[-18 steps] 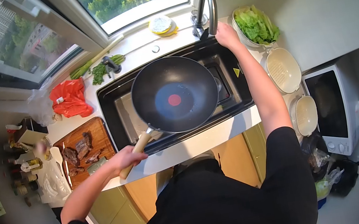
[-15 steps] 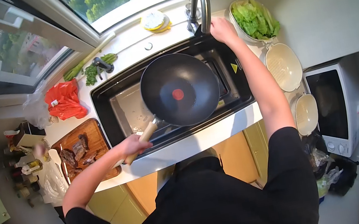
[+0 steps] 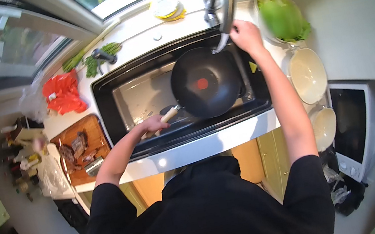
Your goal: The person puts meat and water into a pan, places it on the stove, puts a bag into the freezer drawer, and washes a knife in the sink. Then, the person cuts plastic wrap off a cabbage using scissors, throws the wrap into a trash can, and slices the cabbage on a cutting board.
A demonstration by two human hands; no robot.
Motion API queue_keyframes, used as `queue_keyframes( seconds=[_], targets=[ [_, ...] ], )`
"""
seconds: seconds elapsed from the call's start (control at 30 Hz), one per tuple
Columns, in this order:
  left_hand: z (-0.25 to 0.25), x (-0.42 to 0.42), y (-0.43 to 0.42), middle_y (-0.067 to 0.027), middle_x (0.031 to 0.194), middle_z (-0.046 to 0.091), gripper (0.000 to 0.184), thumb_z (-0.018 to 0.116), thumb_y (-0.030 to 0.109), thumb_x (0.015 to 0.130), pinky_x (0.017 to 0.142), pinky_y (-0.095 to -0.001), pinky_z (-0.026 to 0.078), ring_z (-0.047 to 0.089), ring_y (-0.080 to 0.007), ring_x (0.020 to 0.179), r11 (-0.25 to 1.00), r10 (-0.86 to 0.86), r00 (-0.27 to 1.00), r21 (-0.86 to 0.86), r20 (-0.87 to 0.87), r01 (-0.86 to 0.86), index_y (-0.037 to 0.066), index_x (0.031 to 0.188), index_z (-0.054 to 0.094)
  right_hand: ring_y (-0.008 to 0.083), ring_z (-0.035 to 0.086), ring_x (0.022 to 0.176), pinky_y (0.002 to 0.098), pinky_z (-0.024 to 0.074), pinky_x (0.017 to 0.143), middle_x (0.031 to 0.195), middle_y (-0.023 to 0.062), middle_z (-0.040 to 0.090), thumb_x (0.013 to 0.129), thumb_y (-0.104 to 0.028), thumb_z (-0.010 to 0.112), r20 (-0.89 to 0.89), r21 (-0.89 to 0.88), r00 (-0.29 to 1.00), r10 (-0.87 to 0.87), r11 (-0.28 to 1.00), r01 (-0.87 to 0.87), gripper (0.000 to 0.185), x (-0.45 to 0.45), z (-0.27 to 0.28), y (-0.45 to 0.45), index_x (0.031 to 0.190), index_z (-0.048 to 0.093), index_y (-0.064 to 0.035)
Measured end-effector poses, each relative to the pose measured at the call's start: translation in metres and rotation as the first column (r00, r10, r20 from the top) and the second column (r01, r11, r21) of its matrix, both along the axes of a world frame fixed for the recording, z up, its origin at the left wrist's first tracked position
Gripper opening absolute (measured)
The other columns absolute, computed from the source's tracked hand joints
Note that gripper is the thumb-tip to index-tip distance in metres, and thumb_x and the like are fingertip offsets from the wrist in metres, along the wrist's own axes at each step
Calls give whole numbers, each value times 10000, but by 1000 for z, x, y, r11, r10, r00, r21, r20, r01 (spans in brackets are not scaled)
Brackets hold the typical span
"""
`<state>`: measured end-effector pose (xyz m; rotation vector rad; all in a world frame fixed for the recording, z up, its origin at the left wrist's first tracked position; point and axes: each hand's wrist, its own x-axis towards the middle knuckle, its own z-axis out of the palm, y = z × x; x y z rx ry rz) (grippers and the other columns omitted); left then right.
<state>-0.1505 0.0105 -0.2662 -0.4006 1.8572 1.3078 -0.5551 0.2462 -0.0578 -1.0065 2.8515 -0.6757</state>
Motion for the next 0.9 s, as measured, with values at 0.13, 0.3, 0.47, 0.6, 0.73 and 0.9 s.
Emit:
queue_keyframes(
  seconds=[0.13,0.3,0.47,0.6,0.73,0.9],
  targets=[
    [-10,16,-8,-124,863,737,396,734,393,773,737,-400,548,706,-254,777,963,-162,986,-214,29,165,54,977,750,341,664,953,403,515,833,1054,220,678,830,-179,603,186,-123,974,-130,980,154,353,30,-41,9,1134,651,-7],
    [-9,10,1,-82,1010,745,444,736,481,744,847,-416,551,700,-273,958,758,-300,953,-600,28,256,138,1024,770,132,629,836,286,507,782,942,50,703,942,-215,656,441,-288,896,51,954,88,241,75,-203,76,1049,702,-4],
    [42,-10,-7,-44,1177,666,500,757,519,742,962,-351,452,619,-214,1107,580,-326,917,-815,-228,4,168,1096,731,56,493,636,229,393,591,706,-30,616,935,-210,664,710,-35,703,-32,996,80,213,168,-170,31,869,726,-17],
    [187,77,-54,-95,1031,686,320,676,412,844,880,-399,504,642,-274,1001,604,336,675,-400,-657,-689,121,967,721,64,511,639,232,406,597,684,-20,592,934,-214,668,750,-60,661,8,997,56,222,236,-127,-18,876,713,-5],
    [242,247,-141,-130,990,701,201,620,193,900,814,-400,536,681,-273,916,11,557,341,-404,-757,-915,79,1042,706,91,537,652,256,442,623,708,15,613,941,-215,650,593,-280,740,318,943,-181,225,304,-63,-135,959,712,0],
    [190,444,-200,-57,1203,609,416,711,94,795,980,-405,470,564,-307,1128,-110,337,607,-670,-720,-734,142,1203,641,290,706,867,369,533,779,928,171,722,909,-259,635,462,-318,617,637,769,-555,265,461,14,-313,1051,710,-48]
  ],
)
